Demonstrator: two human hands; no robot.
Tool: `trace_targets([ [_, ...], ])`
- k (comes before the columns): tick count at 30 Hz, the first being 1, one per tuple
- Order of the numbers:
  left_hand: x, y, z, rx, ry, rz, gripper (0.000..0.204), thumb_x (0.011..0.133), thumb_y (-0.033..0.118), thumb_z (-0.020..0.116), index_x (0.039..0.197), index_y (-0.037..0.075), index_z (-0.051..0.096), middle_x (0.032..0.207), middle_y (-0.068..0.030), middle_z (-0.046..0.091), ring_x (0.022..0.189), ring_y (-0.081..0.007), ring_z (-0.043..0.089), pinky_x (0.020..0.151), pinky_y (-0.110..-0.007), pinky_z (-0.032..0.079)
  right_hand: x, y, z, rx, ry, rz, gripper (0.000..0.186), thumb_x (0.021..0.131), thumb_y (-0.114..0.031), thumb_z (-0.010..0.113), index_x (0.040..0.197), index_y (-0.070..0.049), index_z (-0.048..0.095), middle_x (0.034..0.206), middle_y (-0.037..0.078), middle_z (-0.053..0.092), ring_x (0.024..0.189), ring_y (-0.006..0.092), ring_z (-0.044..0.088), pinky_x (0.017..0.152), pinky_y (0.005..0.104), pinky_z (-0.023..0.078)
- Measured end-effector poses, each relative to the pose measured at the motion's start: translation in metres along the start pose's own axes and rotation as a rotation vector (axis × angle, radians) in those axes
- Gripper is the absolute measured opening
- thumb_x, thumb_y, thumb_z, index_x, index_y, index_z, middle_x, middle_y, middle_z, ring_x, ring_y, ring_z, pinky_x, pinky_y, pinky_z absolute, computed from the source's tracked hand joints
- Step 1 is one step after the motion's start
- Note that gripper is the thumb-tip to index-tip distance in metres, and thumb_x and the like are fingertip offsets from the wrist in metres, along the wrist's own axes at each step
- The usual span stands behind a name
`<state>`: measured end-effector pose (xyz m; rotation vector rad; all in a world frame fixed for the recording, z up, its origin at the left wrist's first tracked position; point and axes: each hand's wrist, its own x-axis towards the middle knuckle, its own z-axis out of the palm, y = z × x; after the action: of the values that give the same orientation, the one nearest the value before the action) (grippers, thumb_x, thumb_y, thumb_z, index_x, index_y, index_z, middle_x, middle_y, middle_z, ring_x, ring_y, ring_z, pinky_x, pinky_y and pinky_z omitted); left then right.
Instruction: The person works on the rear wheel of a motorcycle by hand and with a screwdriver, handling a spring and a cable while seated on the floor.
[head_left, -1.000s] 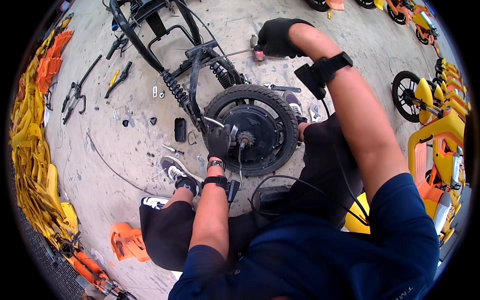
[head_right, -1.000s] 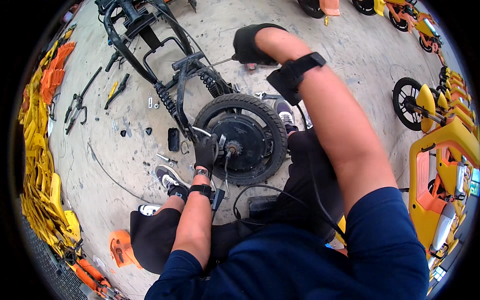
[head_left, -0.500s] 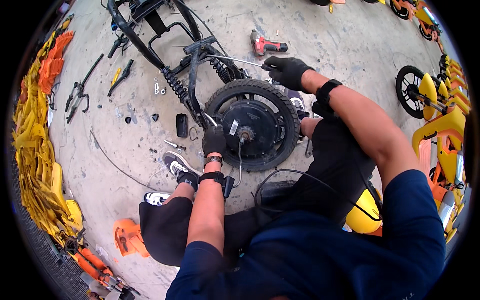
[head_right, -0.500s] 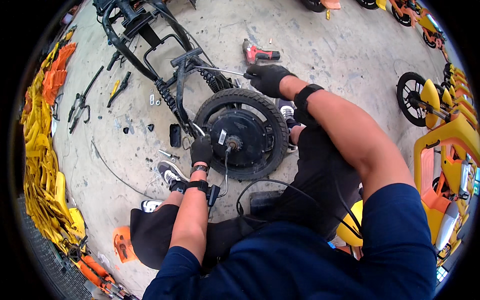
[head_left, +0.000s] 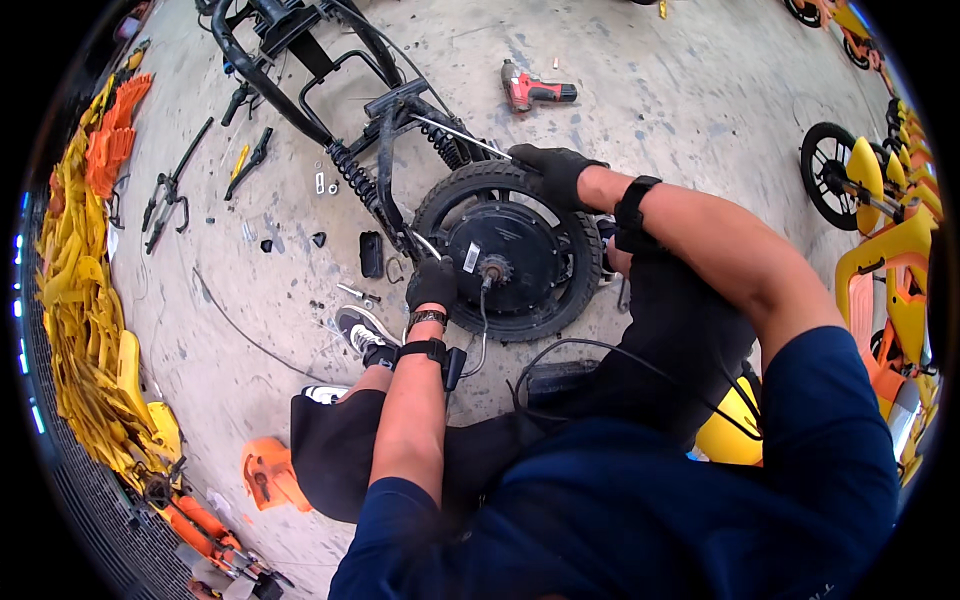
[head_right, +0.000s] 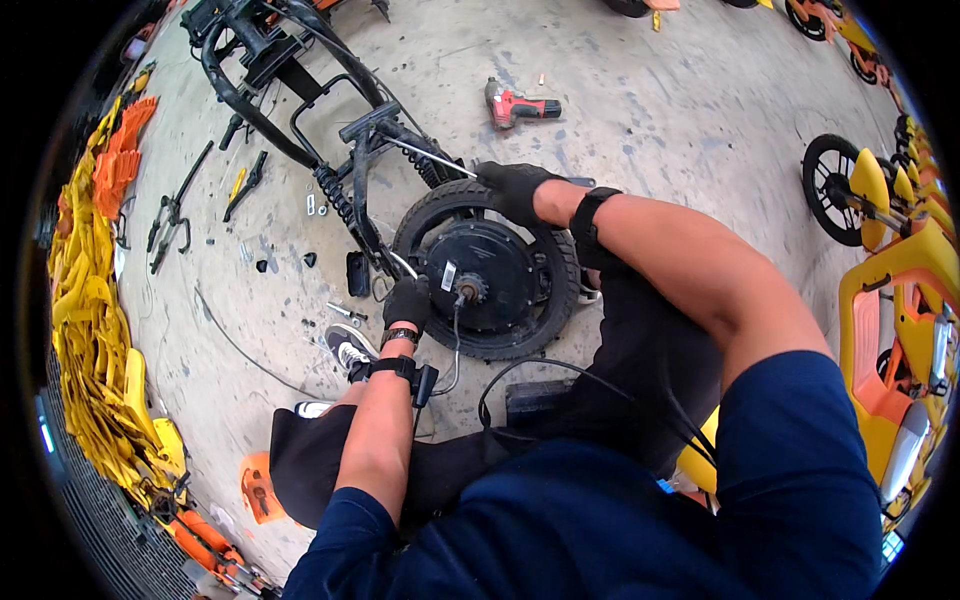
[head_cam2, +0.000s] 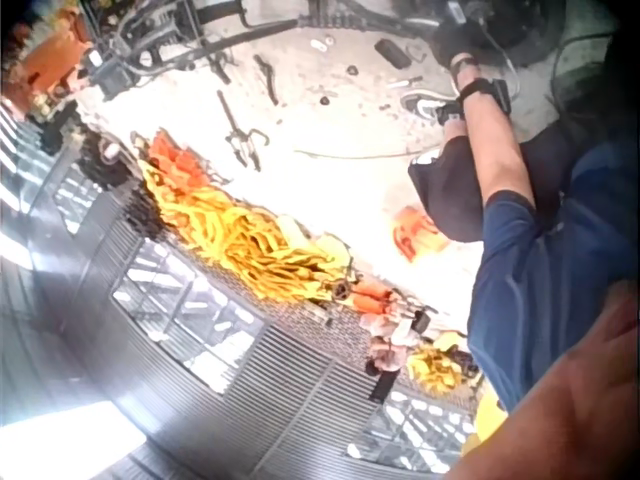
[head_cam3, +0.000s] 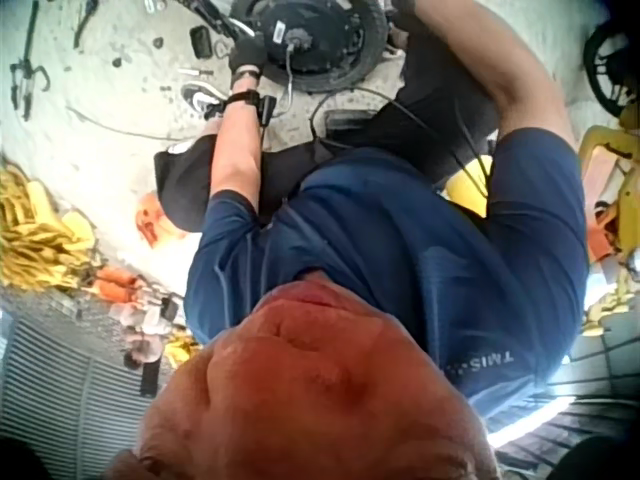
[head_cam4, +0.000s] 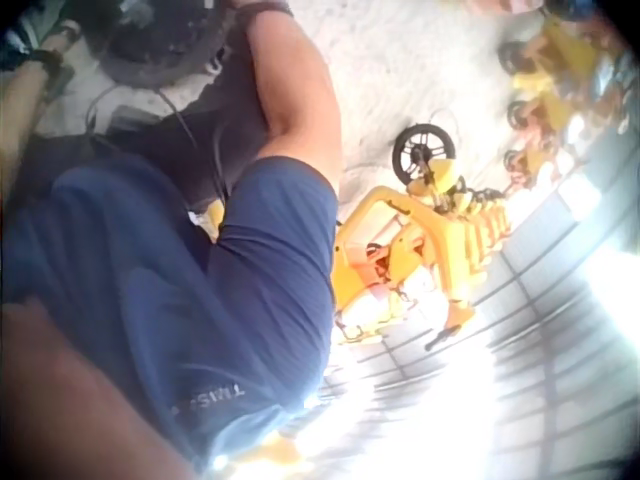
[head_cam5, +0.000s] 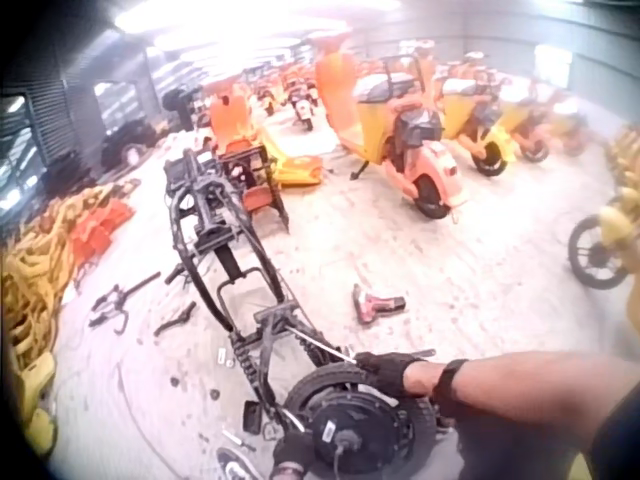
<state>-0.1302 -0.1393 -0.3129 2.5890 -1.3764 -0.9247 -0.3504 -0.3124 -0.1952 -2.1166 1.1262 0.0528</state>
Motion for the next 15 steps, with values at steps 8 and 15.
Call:
trace_targets([
  [8, -0.004, -0.001, 0.002, -0.041, 0.003, -0.054, 0.048, 0.088, 0.046, 0.045, 0.097, 0.004, 0.065, 0.099, -0.0256, 0.062, 0.096, -0.0432, 0.058, 0.082, -0.052, 0.045, 0.009, -0.079, -0.087, 0.06, -0.345, 0.206, 0.041, 0.082, -0.023, 0.056, 0.121, -0.014, 0.053, 0.081, 0.008, 0.061, 0.064, 0.023, 0.06, 0.058, 0.0379, 0.05],
  [15, -0.006, 0.007, 0.003, -0.078, 0.01, -0.054, 0.046, 0.089, 0.044, 0.045, 0.102, 0.005, 0.064, 0.103, -0.0238, 0.062, 0.098, -0.0422, 0.058, 0.083, -0.05, 0.046, 0.028, -0.08, -0.101, -0.553, -0.188, -0.045, 0.038, 0.078, -0.018, 0.056, 0.115, -0.015, 0.059, 0.098, 0.007, 0.067, 0.094, 0.0261, 0.062, 0.084, 0.0372, 0.047],
])
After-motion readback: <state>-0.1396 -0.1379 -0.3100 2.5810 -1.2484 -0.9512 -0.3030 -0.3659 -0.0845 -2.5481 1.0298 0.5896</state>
